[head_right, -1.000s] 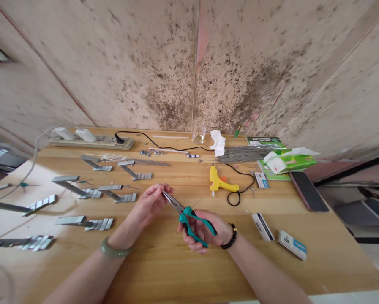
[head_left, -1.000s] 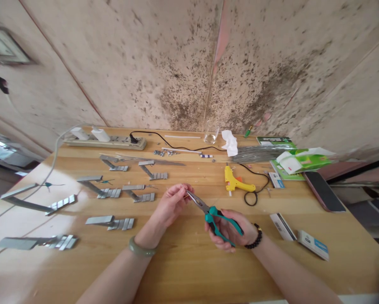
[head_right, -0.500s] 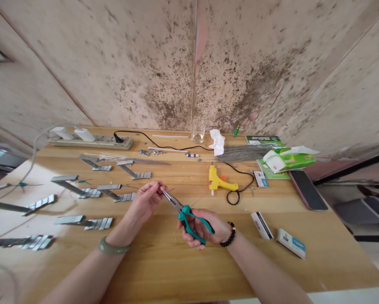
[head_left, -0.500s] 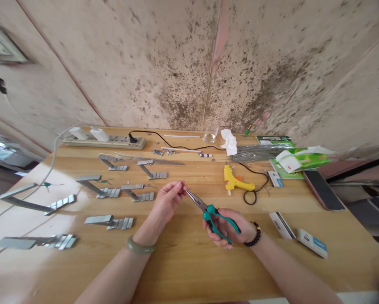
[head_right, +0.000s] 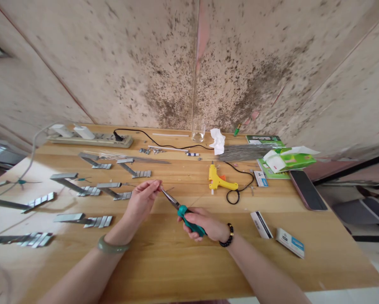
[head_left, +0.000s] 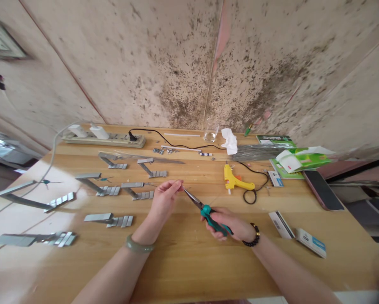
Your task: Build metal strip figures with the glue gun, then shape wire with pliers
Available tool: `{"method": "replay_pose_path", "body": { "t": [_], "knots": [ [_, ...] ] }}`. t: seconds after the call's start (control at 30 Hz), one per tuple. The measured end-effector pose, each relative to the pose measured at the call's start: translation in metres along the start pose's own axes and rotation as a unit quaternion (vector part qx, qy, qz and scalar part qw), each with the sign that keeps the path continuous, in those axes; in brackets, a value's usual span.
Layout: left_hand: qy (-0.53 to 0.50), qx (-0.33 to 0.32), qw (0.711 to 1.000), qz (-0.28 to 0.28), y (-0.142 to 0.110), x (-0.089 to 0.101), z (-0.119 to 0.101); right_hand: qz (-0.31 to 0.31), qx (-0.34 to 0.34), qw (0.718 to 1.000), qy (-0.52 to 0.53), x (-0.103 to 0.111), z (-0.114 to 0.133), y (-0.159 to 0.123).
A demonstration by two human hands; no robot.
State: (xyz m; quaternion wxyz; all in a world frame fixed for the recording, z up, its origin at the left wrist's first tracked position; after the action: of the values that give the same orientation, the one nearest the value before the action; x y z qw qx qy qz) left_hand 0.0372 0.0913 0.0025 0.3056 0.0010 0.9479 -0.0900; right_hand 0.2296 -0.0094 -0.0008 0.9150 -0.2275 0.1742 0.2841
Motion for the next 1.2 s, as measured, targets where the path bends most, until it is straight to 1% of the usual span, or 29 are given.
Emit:
{"method": "replay_pose_path", "body": {
  "t": [0.13, 0.2, 0.23, 0.3, 0.37, 0.4, 0.5, 0.53, 0.57, 0.6, 0.63, 0.67, 0.7, 0.77, 0.8, 0.83, 0.9, 0.97, 1.2],
  "knots": [
    [0.005, -0.009, 1.0, -0.004, 0.0, 0.0, 0.0, -0.062, 0.014, 0.992, -0.108, -0.004, 0.004, -0.002],
    [0.007, -0.012, 1.0, 0.002, 0.0, 0.001, -0.001, -0.093, 0.038, 0.977, -0.186, -0.006, 0.007, -0.003],
    [0.008, -0.015, 1.0, 0.006, -0.001, 0.001, -0.001, -0.113, 0.06, 0.962, -0.24, -0.006, 0.008, -0.004],
    [0.013, -0.021, 1.0, 0.013, -0.001, 0.001, -0.001, -0.151, 0.104, 0.918, -0.352, -0.007, 0.011, -0.005],
    [0.017, -0.027, 0.999, 0.018, -0.001, 0.001, -0.001, -0.173, 0.122, 0.874, -0.437, -0.008, 0.013, -0.006],
    [0.018, -0.028, 0.999, 0.019, -0.001, 0.001, -0.001, -0.182, 0.122, 0.858, -0.464, -0.009, 0.014, -0.007],
    [0.007, -0.01, 1.0, 0.009, 0.0, 0.0, 0.001, -0.216, 0.12, 0.821, -0.514, -0.01, 0.014, -0.008],
    [0.0, -0.001, 1.0, 0.005, 0.001, 0.0, 0.001, -0.229, 0.123, 0.812, -0.522, -0.01, 0.013, -0.008],
    [-0.007, 0.009, 1.0, 0.002, 0.001, 0.0, 0.002, -0.237, 0.125, 0.809, -0.522, -0.01, 0.013, -0.008],
    [-0.013, 0.017, 1.0, 0.004, 0.001, 0.0, 0.002, -0.237, 0.127, 0.815, -0.513, -0.009, 0.012, -0.008],
    [-0.018, 0.023, 1.0, 0.009, 0.001, 0.0, 0.002, -0.231, 0.128, 0.83, -0.492, -0.008, 0.012, -0.007],
    [-0.024, 0.027, 0.999, 0.016, 0.001, -0.001, 0.003, -0.216, 0.125, 0.853, -0.457, -0.007, 0.011, -0.006],
    [-0.031, 0.028, 0.999, 0.023, 0.0, -0.001, 0.002, -0.193, 0.117, 0.884, -0.41, -0.005, 0.01, -0.005],
    [-0.049, 0.028, 0.998, 0.037, 0.0, -0.001, 0.002, -0.131, 0.086, 0.945, -0.287, -0.003, 0.007, -0.003],
    [-0.059, 0.029, 0.997, 0.043, 0.0, -0.001, 0.001, -0.101, 0.07, 0.967, -0.224, -0.002, 0.005, -0.002],
    [-0.067, 0.032, 0.996, 0.05, 0.0, -0.002, 0.001, -0.076, 0.057, 0.981, -0.167, -0.002, 0.004, -0.002],
    [-0.073, 0.042, 0.994, 0.064, -0.001, -0.002, 0.0, -0.041, 0.047, 0.995, -0.079, -0.002, 0.002, -0.001],
    [-0.076, 0.049, 0.993, 0.072, -0.001, -0.001, 0.0, -0.026, 0.043, 0.998, -0.026, -0.002, 0.002, -0.002],
    [-0.081, 0.06, 0.992, 0.081, 0.0, 0.001, 0.002, 0.018, -0.002, 0.998, 0.054, -0.001, 0.002, -0.004]
  ]
}}
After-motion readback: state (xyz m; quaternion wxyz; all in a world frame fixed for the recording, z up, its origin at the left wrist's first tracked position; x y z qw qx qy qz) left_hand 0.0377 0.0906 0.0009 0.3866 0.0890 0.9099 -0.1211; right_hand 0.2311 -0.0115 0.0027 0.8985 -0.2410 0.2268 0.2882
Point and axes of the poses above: each hand's wrist, its own y-axis towards the middle knuckle, its own x-axis out of the back of the hand, z = x × y, the point moved 1 cm from there along y, towards the middle knuckle, and after that the axes turned 5 degrees about -y, right-handed, at the moved point
